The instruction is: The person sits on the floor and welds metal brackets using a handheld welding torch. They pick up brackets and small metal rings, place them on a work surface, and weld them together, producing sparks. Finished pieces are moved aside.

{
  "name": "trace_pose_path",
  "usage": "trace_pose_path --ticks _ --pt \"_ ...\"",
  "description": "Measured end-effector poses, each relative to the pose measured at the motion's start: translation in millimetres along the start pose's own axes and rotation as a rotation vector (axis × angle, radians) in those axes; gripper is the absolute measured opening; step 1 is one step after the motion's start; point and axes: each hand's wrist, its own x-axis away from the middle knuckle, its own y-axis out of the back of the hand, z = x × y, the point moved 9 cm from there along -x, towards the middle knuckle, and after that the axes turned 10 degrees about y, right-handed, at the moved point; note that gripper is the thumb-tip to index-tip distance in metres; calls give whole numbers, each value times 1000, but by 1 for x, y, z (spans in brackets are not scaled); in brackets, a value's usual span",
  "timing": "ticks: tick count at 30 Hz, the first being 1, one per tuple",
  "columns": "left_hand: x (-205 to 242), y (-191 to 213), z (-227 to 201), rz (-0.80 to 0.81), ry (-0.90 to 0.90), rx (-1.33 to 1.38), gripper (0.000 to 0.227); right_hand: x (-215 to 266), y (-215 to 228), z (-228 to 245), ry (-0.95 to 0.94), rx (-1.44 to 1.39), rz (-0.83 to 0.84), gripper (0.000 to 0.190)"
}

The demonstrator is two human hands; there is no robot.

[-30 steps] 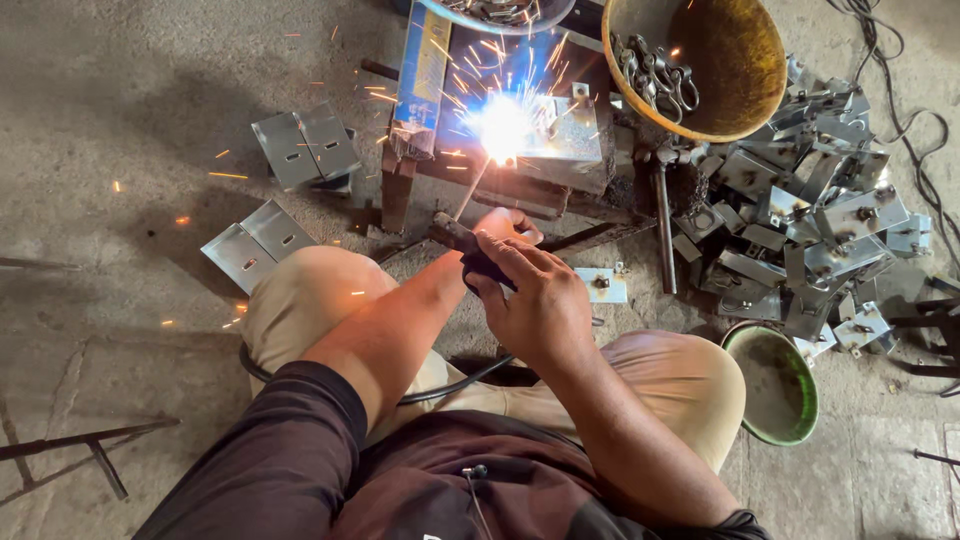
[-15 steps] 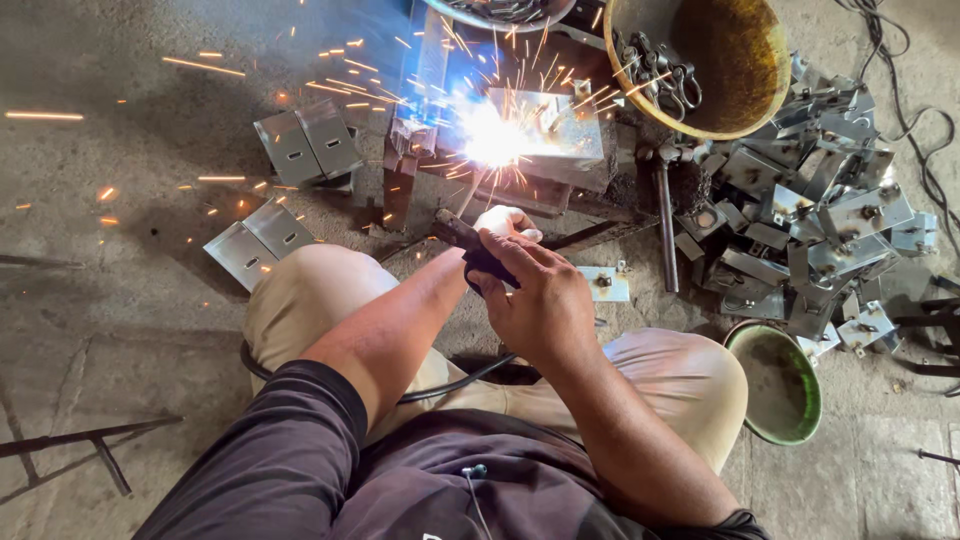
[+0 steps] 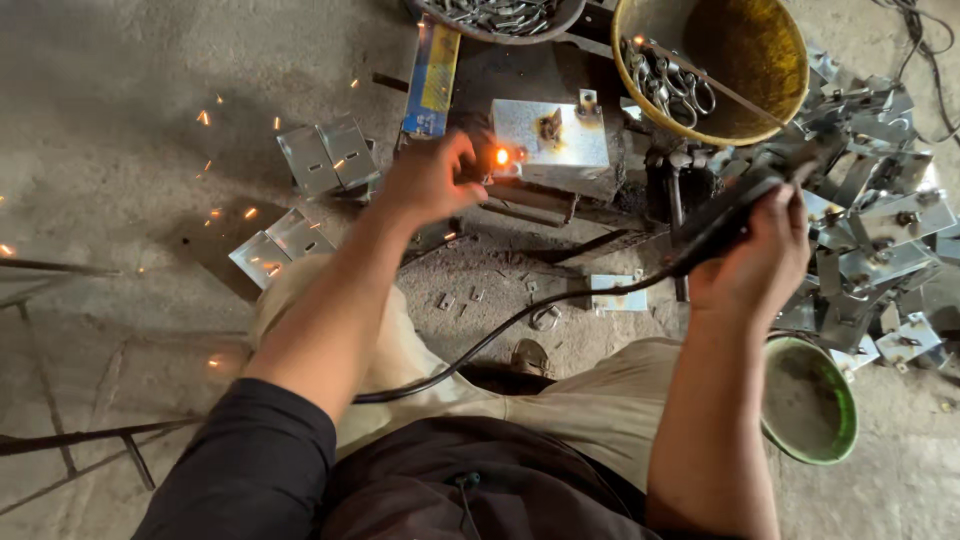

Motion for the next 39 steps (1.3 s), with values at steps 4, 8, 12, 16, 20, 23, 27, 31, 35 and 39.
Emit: trace_pose_path --ticks 4,8,12,16,20,23,27,31,35,39 --pt "-27 16 -3 -88 -71 -279 149 -18 53 -24 -253 -79 1 48" --pt "-53 -6 0 78 -40 -350 161 -13 108 -38 -300 -1 -50 54" --pt "-69 -27 -2 215 -5 -324 163 -15 153 -39 -339 -78 -40 54" --pt "-73 -40 -1 302 61 -229 164 -14 201 -39 -381 -140 -83 60" --pt "-72 -41 1 212 57 -272 158 -11 248 -46 -420 -329 -145 63" --pt "-67 -35 -9 72 -80 -152 150 -7 277 -46 -413 -408 -154 65" --pt "-53 -16 -32 -131 -265 52 145 1 327 -41 -377 -329 -317 77" --pt "-51 2 -65 -272 -428 161 137 12 354 -44 -370 -335 -314 80" --pt "-59 7 -97 -267 -482 193 131 22 381 -65 -471 -473 -335 75" --pt "-69 17 -137 -190 -438 25 133 37 423 -84 -512 -453 -433 79"
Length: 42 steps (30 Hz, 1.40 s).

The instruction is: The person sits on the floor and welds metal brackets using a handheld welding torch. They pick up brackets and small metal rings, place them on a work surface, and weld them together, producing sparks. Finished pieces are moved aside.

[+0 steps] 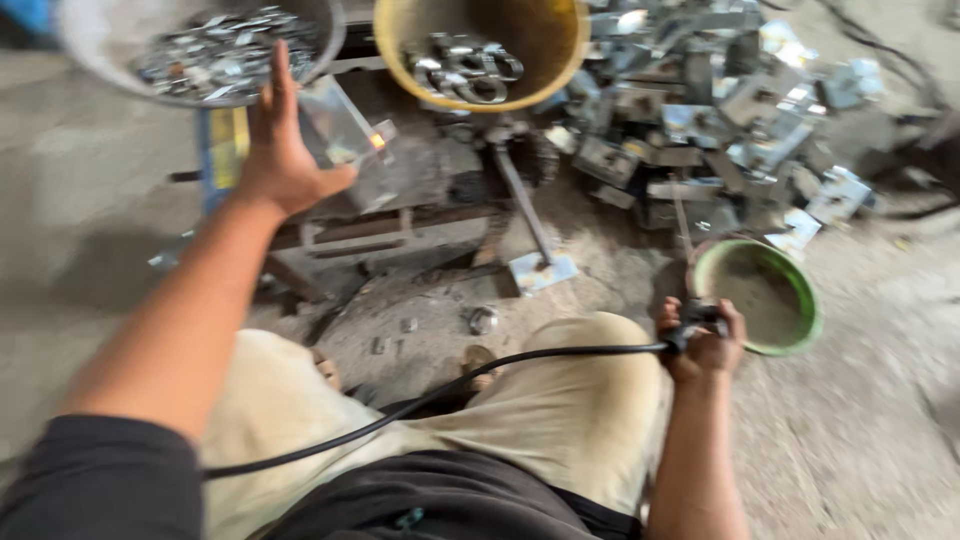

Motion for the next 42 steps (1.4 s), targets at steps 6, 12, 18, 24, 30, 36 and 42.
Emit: trace_pose_path --ticks 6,12,18,24,30,36,42 --pt "-29 -25 -101 701 -18 -482 144 4 48 -12 -39 -50 42 82" --pt "-81 -128 -224 992 -153 -217 151 20 89 -52 -86 3 -156 57" --pt "-175 -195 -305 223 -327 37 96 7 144 -76 -250 106 -164 41" --pt "-77 -211 -279 223 -365 60 104 25 179 -62 -336 260 -306 43" --pt "27 -170 -135 509 -22 92 91 33 201 -51 -362 701 -337 37" --pt "88 -39 14 178 224 216 69 2 161 17 -232 1301 -310 30" --pt "174 63 146 -135 548 351 56 -42 1 96 505 2107 -197 44"
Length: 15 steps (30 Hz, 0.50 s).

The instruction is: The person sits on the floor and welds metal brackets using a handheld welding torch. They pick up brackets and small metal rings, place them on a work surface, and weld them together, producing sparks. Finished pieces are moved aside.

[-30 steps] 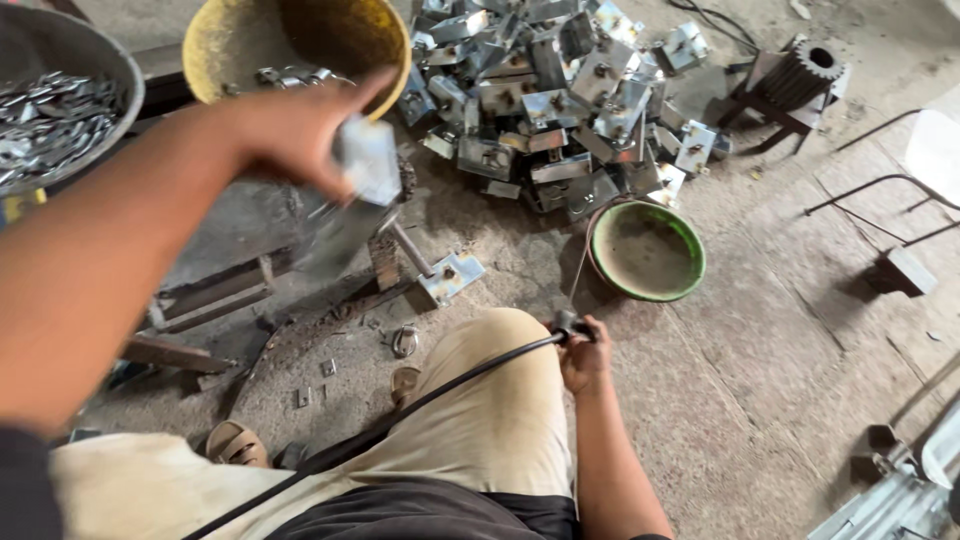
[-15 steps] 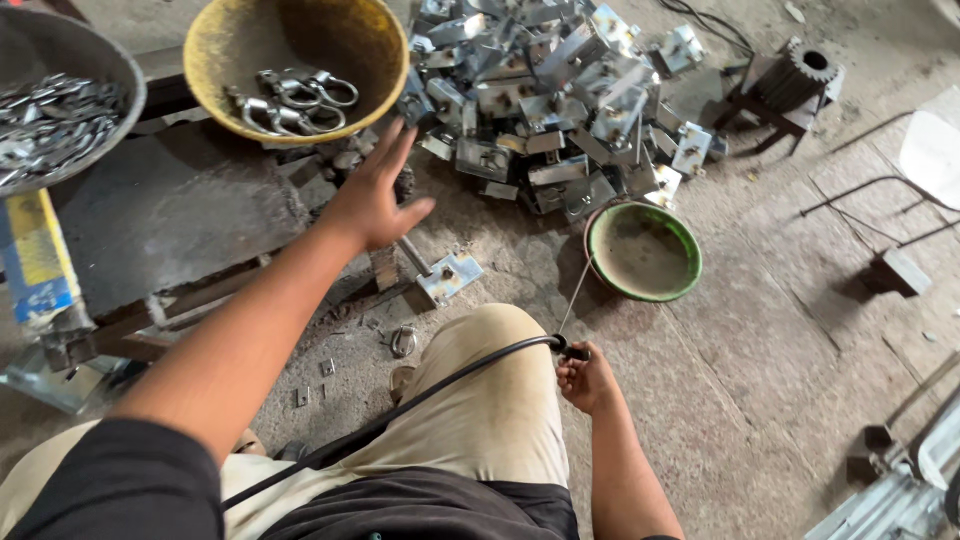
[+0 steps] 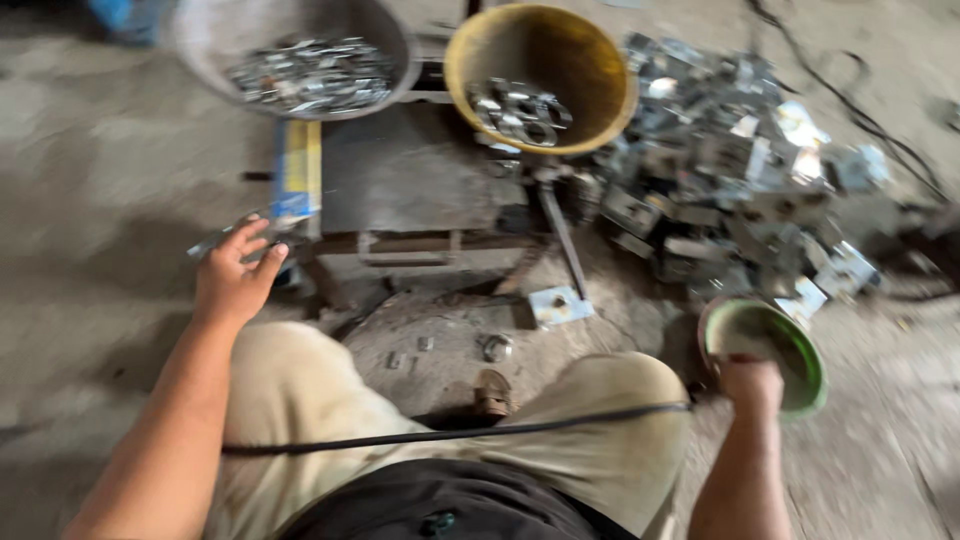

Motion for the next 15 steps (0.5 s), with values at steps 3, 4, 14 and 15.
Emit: trace_pose_path --ticks 3,4,14,15 --pt "15 45 80 -106 269 -154 53 -17 34 131 340 -7 -142 35" --pt "21 55 98 -140 251 -198 50 -16 35 172 320 -97 -88 34" --pt "90 47 327 -223 347 -310 43 161 -86 576 943 -221 499 35" --pt "100 43 352 -173 457 -312 43 180 -100 595 973 -204 562 36"
